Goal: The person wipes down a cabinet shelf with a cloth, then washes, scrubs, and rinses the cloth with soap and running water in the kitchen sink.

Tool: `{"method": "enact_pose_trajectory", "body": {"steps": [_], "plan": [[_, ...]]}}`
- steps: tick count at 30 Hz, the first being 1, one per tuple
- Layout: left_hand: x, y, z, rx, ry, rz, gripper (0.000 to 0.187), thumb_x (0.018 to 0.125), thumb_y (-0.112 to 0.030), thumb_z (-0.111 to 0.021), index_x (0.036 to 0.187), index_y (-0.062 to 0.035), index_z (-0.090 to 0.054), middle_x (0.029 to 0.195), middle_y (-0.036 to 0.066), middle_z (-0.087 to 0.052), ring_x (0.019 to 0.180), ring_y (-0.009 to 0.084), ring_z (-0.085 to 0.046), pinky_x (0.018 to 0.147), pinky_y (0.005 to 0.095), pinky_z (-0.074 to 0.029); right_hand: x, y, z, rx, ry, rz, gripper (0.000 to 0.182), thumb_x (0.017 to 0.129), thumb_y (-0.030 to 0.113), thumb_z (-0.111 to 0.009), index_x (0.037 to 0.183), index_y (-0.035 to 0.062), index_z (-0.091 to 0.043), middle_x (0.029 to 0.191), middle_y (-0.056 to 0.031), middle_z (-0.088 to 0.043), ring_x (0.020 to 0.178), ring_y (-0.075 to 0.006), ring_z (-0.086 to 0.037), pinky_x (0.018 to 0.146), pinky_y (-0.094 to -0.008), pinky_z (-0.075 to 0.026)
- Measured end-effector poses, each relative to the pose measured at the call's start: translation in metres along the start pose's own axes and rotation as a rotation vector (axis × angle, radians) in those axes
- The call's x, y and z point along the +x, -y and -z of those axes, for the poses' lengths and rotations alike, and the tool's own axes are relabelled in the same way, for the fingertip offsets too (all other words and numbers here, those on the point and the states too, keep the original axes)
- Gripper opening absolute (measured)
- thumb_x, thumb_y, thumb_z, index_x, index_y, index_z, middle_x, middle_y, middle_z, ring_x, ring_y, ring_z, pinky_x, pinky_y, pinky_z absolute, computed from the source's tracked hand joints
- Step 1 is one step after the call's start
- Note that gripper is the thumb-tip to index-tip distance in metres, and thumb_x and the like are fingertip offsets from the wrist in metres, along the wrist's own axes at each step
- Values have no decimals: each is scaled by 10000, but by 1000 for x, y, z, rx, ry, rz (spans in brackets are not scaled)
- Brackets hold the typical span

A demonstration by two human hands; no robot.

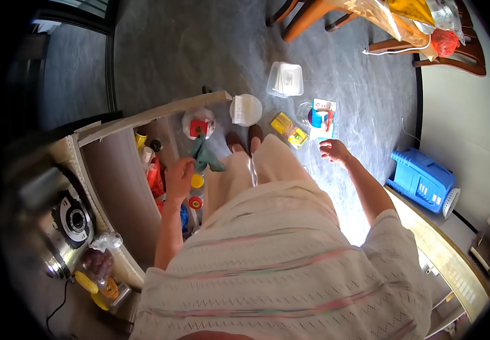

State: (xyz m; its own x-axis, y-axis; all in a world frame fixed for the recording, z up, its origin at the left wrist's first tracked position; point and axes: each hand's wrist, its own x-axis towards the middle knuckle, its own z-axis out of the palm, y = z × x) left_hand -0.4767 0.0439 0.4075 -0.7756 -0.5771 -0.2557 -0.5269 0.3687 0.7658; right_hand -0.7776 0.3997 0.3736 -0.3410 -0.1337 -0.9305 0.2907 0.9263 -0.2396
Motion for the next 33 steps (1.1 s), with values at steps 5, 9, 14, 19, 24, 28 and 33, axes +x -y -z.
{"method": "enact_pose_trajectory", "body": {"steps": [5,9,14,19,24,28,33], "plan": [[30,-29,20,14,-15,-159,119,778,-113,-558,866,-70,-625,802,103,-597,721,266,-569,645,318,-450,-23,-20,-16,-22,22,3,413,791,272,-558,1151,78,-507,1009,-56,-590,828,-174,-621,533,-280,-454],[31,-16,20,-45,8,-127,124,777,-123,-570,875,-74,-628,772,97,-598,680,234,-571,606,301,-448,-22,-35,-30,19,-9,-11,413,794,268,-555,1150,65,-503,1006,-70,-589,825,-183,-624,527,-278,-458],[33,-5,15,-45,101,-41,132,769,-126,-579,877,-72,-632,740,102,-597,681,228,-571,588,300,-444,-24,-37,-31,31,9,-2,406,797,264,-554,1146,62,-505,1006,-75,-588,820,-181,-624,516,-278,-455],[40,-6,4,-25,148,6,133,758,-125,-573,861,-65,-633,727,119,-600,698,252,-572,615,322,-444,-25,-31,-6,13,-5,-31,400,791,261,-553,1142,74,-508,1005,-66,-587,830,-171,-616,546,-285,-447],[45,-5,-3,53,131,24,152,773,-139,-535,858,-61,-632,754,129,-609,732,289,-575,665,363,-441,-7,-7,31,-29,24,-41,411,790,267,-549,1154,82,-500,1007,-53,-581,853,-157,-601,608,-296,-446],[49,-7,-10,110,108,137,176,771,-158,-524,871,-61,-631,766,140,-614,757,305,-581,676,367,-448,33,16,73,-40,60,29,354,791,261,-564,1093,76,-544,978,-61,-603,772,-156,-614,503,-256,-424],[42,-12,7,264,280,430,233,725,-172,-522,884,-39,-628,791,157,-618,730,287,-599,666,343,-468,74,80,155,-79,141,78,366,810,258,-533,1128,77,-517,957,-40,-604,825,-144,-604,614,-288,-446]]}}
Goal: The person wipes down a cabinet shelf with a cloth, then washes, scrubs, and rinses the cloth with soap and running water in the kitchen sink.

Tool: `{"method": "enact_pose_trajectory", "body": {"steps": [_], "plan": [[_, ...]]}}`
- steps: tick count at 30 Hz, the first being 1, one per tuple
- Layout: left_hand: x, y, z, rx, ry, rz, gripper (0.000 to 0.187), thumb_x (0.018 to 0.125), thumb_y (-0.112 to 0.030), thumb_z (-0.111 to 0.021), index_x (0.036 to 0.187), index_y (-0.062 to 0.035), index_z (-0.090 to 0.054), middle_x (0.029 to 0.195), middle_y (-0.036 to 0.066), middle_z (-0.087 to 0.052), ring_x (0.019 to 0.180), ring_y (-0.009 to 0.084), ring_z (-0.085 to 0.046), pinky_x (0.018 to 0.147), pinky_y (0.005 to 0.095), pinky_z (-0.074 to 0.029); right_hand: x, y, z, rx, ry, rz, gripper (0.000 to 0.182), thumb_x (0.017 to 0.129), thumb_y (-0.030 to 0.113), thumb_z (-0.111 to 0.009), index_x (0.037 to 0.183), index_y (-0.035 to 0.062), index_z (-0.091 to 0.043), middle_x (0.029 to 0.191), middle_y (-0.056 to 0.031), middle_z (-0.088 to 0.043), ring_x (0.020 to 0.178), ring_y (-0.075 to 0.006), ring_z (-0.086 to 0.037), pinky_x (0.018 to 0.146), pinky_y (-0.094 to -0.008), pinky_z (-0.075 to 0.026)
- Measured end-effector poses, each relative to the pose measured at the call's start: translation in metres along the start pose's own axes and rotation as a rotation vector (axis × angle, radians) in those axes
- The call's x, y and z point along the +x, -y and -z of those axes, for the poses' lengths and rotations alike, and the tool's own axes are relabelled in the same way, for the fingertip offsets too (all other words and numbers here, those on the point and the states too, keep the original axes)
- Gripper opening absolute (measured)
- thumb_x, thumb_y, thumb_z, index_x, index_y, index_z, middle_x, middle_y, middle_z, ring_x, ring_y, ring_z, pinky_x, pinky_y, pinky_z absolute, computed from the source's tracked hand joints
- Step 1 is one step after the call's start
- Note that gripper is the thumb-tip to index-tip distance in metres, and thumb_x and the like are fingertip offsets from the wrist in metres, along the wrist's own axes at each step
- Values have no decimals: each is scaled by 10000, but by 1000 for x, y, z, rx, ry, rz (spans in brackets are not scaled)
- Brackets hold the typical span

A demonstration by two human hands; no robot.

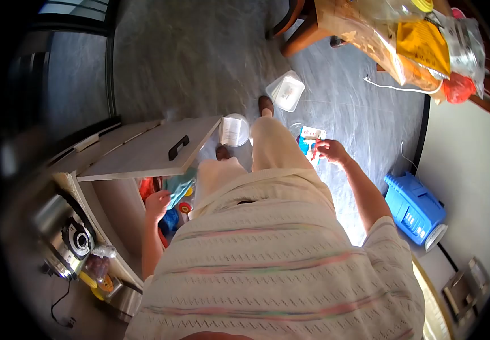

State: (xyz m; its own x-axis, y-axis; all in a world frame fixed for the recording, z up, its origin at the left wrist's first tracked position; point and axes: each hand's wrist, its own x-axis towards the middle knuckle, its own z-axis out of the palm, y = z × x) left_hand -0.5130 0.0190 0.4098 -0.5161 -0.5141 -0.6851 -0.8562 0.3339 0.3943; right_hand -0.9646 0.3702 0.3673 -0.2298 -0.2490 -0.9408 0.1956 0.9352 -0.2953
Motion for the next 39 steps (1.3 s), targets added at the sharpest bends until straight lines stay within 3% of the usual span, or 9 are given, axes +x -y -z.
{"method": "enact_pose_trajectory", "body": {"steps": [3,5,10,13,18,23,30,36,39], "plan": [[-20,-31,53,-28,265,272,236,694,-146,-538,882,-42,-635,754,134,-625,692,233,-604,653,306,-466,10,13,51,1,-44,-8,375,813,255,-529,1136,67,-507,983,-50,-599,851,-152,-600,647,-304,-455],[-32,-62,95,-251,261,337,215,692,-89,-562,885,-39,-644,748,84,-634,669,154,-587,640,260,-453,9,28,78,-55,-49,-18,376,811,253,-529,1134,62,-508,990,-54,-597,853,-155,-599,650,-310,-455],[-41,-163,180,-1037,-15,-18,171,744,-27,-595,904,30,-611,794,73,-619,701,115,-565,650,237,-442,19,66,111,-81,-42,111,363,803,233,-536,1123,63,-519,952,-42,-600,811,-144,-601,610,-268,-442],[-25,-173,182,-1142,-179,-206,217,770,-45,-585,967,48,-582,835,86,-612,734,126,-568,669,238,-448,12,100,110,-98,-33,204,341,809,214,-522,1115,64,-523,919,-25,-611,796,-126,-602,582,-248,-438],[44,-182,157,-1206,-218,-56,236,795,-90,-576,995,35,-578,841,70,-609,745,116,-568,682,233,-447,21,104,125,-85,-25,257,323,805,195,-526,1099,61,-535,887,-29,-615,763,-121,-604,556,-231,-433],[114,-142,128,-1042,-197,211,246,785,-136,-580,1008,-34,-597,736,10,-578,564,71,-498,467,209,-389,22,106,143,-119,-46,228,335,793,198,-554,1092,48,-540,872,-39,-612,743,-119,-601,524,-226,-434],[180,-116,116,-955,-120,480,228,807,-203,-540,964,-55,-613,602,-25,-521,409,54,-409,351,214,-308,57,244,117,-25,82,261,315,788,130,-564,1087,36,-543,854,-35,-623,727,-103,-597,531,-217,-419],[190,-91,142,-1856,-178,195,334,842,-206,-511,1131,-39,-497,818,40,-601,552,122,-553,447,258,-441,142,423,25,-178,433,402,322,828,191,-546,1107,31,-532,921,-47,-619,774,-115,-594,597,-218,-435],[194,-143,205,-2153,-385,283,379,846,-199,-500,1187,-44,-436,980,73,-583,750,161,-593,575,268,-489,147,510,-27,-281,558,444,403,841,304,-532,1129,22,-518,990,-72,-603,872,-133,-575,679,-264,-446]]}}
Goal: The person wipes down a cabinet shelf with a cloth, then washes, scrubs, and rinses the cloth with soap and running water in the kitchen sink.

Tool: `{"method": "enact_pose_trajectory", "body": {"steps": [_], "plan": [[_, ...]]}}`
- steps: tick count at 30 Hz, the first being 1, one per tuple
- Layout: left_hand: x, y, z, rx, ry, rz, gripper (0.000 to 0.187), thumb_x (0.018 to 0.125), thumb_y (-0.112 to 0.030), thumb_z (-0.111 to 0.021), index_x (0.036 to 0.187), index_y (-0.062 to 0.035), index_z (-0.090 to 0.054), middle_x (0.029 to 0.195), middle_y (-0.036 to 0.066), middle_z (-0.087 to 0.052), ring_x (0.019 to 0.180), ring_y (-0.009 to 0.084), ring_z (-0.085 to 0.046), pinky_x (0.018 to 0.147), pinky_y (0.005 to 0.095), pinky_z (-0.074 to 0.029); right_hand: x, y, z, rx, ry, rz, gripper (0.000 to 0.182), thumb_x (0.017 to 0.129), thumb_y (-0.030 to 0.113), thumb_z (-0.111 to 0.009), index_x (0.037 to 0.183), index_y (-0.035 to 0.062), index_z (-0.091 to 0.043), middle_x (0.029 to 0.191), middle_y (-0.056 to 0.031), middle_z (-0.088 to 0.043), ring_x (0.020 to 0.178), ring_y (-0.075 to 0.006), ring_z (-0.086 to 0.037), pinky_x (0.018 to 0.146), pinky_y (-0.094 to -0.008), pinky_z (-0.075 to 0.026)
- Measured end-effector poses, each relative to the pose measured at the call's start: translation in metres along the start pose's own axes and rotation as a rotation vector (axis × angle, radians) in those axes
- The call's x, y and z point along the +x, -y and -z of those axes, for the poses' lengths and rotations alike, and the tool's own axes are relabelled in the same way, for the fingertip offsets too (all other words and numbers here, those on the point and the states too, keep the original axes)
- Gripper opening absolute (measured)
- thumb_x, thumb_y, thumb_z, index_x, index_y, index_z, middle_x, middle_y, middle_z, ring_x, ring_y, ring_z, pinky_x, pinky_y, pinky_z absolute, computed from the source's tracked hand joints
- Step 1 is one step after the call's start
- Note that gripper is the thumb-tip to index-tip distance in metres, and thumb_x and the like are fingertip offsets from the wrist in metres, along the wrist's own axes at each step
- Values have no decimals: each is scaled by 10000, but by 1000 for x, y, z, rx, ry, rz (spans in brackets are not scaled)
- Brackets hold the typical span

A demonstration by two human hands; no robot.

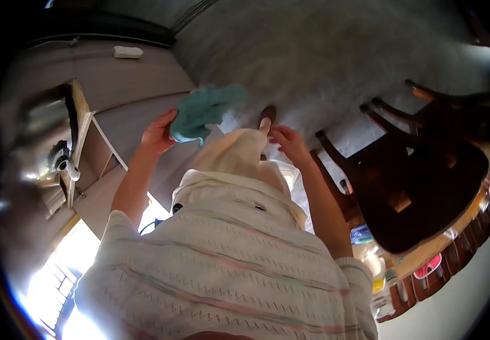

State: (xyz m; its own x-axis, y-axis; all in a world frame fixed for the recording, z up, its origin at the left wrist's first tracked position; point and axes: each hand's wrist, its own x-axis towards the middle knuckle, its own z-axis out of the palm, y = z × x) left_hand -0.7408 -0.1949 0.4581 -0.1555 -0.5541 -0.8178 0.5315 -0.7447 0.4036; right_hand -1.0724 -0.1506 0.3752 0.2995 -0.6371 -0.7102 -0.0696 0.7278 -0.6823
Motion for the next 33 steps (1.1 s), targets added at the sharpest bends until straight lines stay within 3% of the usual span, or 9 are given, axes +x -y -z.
{"method": "enact_pose_trajectory", "body": {"steps": [3,6,7,9,13,16,19,25,33], "plan": [[6,-14,-13,-42,330,-47,373,842,-212,-508,1168,-39,-452,1044,84,-560,908,168,-566,657,263,-484,50,48,-10,181,63,-40,464,837,379,-530,1138,26,-510,1026,-72,-585,943,-146,-544,750,-283,-433],[7,-28,-65,-160,287,-75,367,823,-221,-535,1117,-9,-483,900,57,-579,646,103,-539,482,203,-405,76,112,-29,303,141,-2,439,835,355,-549,1132,34,-511,1019,-62,-577,954,-149,-529,782,-268,-419],[13,-35,-72,-149,394,-76,388,810,-246,-551,1112,-11,-488,895,54,-580,632,104,-530,487,205,-401,88,128,-34,368,224,-10,414,834,324,-555,1123,30,-514,1004,-59,-579,938,-150,-533,784,-267,-419],[26,-44,-89,-162,320,-108,372,808,-259,-555,1083,-12,-507,882,53,-581,623,104,-523,487,209,-400,106,154,-37,501,394,-40,366,833,263,-567,1105,23,-519,974,-55,-583,905,-152,-540,788,-266,-419],[62,-83,-114,-161,269,-222,287,829,-242,-530,1012,-21,-543,819,45,-584,611,110,-524,494,222,-408,133,212,-6,519,311,-35,196,811,120,-575,972,9,-559,900,-56,-584,829,-151,-546,750,-280,-437],[102,-115,-109,-114,332,-377,202,843,-173,-514,973,-23,-551,773,38,-591,607,112,-542,508,229,-423,169,252,38,571,301,183,136,809,86,-559,929,22,-569,878,-53,-579,806,-151,-542,730,-279,-433],[122,-147,-125,-153,88,-444,145,836,-118,-532,940,-23,-563,763,32,-594,601,109,-554,511,228,-422,188,329,56,536,293,100,122,803,48,-534,916,13,-562,867,-46,-569,806,-147,-530,724,-275,-422],[144,-218,-109,182,-248,-569,152,756,-83,-624,895,-32,-588,728,39,-593,600,101,-556,543,217,-421,299,423,19,530,468,60,148,784,30,-503,920,40,-560,853,-46,-566,799,-171,-542,738,-321,-438],[213,-376,-33,304,-260,-456,155,753,-114,-639,859,-4,-612,693,35,-598,626,106,-562,604,248,-465,426,579,-122,393,492,71,187,753,45,-499,935,47,-539,838,-61,-567,780,-178,-555,702,-338,-465]]}}
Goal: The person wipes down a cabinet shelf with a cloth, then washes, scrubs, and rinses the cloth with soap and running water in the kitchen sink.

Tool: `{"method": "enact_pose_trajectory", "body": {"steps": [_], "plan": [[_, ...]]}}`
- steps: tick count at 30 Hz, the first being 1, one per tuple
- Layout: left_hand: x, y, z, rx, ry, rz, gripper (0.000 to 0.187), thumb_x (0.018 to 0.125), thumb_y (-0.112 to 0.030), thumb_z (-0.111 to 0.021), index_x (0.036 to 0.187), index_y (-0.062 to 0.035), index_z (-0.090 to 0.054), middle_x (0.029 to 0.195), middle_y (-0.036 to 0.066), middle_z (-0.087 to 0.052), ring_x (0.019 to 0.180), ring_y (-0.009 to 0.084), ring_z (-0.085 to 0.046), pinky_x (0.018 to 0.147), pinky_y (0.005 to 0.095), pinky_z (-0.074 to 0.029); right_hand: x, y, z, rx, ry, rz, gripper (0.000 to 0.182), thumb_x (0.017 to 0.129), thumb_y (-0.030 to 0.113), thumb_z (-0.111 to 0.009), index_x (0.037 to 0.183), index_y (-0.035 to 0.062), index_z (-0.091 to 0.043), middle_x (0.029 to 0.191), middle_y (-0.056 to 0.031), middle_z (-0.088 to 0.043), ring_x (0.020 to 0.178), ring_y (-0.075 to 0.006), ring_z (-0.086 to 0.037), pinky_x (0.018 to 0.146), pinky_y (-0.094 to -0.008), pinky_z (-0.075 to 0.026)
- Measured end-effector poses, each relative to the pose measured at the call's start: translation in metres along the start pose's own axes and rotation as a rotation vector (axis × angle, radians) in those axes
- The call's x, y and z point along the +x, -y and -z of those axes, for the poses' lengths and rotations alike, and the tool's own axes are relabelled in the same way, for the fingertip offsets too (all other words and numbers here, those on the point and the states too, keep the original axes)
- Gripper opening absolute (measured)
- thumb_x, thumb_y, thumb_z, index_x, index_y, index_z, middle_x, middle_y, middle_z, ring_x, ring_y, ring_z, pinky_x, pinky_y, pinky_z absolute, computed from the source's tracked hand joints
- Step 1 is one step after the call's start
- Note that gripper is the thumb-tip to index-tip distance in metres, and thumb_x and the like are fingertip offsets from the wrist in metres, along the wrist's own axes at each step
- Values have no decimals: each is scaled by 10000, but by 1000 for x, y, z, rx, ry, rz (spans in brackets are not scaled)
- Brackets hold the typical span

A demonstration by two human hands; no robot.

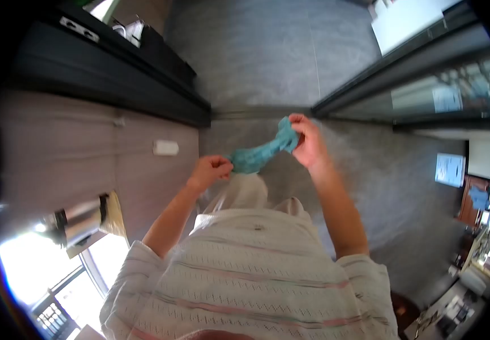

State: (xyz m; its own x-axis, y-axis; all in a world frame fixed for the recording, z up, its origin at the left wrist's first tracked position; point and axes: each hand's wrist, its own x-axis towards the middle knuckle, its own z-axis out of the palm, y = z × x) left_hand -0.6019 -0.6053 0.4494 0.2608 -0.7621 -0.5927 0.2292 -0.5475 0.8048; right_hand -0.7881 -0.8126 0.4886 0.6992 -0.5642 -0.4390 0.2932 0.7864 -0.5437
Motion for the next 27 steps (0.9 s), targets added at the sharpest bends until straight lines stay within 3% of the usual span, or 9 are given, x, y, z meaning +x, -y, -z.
{"method": "enact_pose_trajectory", "body": {"steps": [2,5,8,11,13,14,19,22,27], "plan": [[29,-35,20,-96,8,69,178,741,-122,-648,870,-5,-614,681,31,-599,614,110,-564,609,253,-471,38,29,-28,-6,22,-18,190,756,42,-487,939,50,-536,854,-59,-566,789,-172,-552,705,-334,-465],[86,-69,50,409,-70,-79,277,685,-187,-679,919,-52,-618,808,63,-620,714,155,-581,642,260,-463,89,65,-66,-39,70,-73,197,755,25,-467,937,55,-536,874,-46,-559,801,-162,-545,713,-321,-466],[137,-136,57,771,-367,-669,351,659,-207,-688,980,-97,-600,969,83,-586,853,174,-561,696,276,-457,155,94,-94,-127,163,-155,198,746,5,-471,920,49,-553,867,-33,-552,797,-138,-528,728,-285,-456],[175,-245,65,255,-169,-583,327,707,-89,-643,1023,-41,-572,1054,65,-534,958,148,-518,782,259,-438,225,118,-125,-270,271,-168,169,735,-7,-498,879,28,-579,860,-19,-555,787,-109,-515,746,-254,-438],[196,-334,90,-75,-201,-916,295,740,-96,-636,1026,-48,-584,1006,61,-549,879,144,-535,720,257,-447,273,146,-137,-280,315,-196,182,733,-10,-507,900,17,-572,856,-32,-557,795,-106,-521,745,-256,-442],[188,-392,106,-203,-158,-922,242,789,-86,-578,1016,-3,-579,1013,68,-556,871,139,-536,719,276,-451,299,161,-142,-285,331,-224,184,734,-11,-507,905,16,-570,856,-37,-558,798,-109,-523,744,-256,-442],[164,-587,160,-28,-30,-1738,208,829,-113,-491,981,13,-557,1008,110,-549,907,182,-543,675,250,-448,410,214,-184,-455,405,-333,202,735,7,-516,931,-1,-564,860,-56,-544,778,-127,-528,686,-254,-456],[167,-624,170,155,-9,-1935,208,825,-110,-497,982,11,-559,1003,112,-551,903,183,-545,678,253,-449,478,224,-209,-509,481,-464,204,734,14,-517,933,5,-562,834,-48,-550,754,-123,-532,685,-250,-453],[228,-657,220,225,-71,-2006,208,818,-105,-508,984,8,-561,994,115,-554,898,185,-547,683,256,-450,588,234,-257,-488,580,-571,191,733,16,-515,918,20,-562,838,-44,-557,748,-124,-538,702,-250,-455]]}}
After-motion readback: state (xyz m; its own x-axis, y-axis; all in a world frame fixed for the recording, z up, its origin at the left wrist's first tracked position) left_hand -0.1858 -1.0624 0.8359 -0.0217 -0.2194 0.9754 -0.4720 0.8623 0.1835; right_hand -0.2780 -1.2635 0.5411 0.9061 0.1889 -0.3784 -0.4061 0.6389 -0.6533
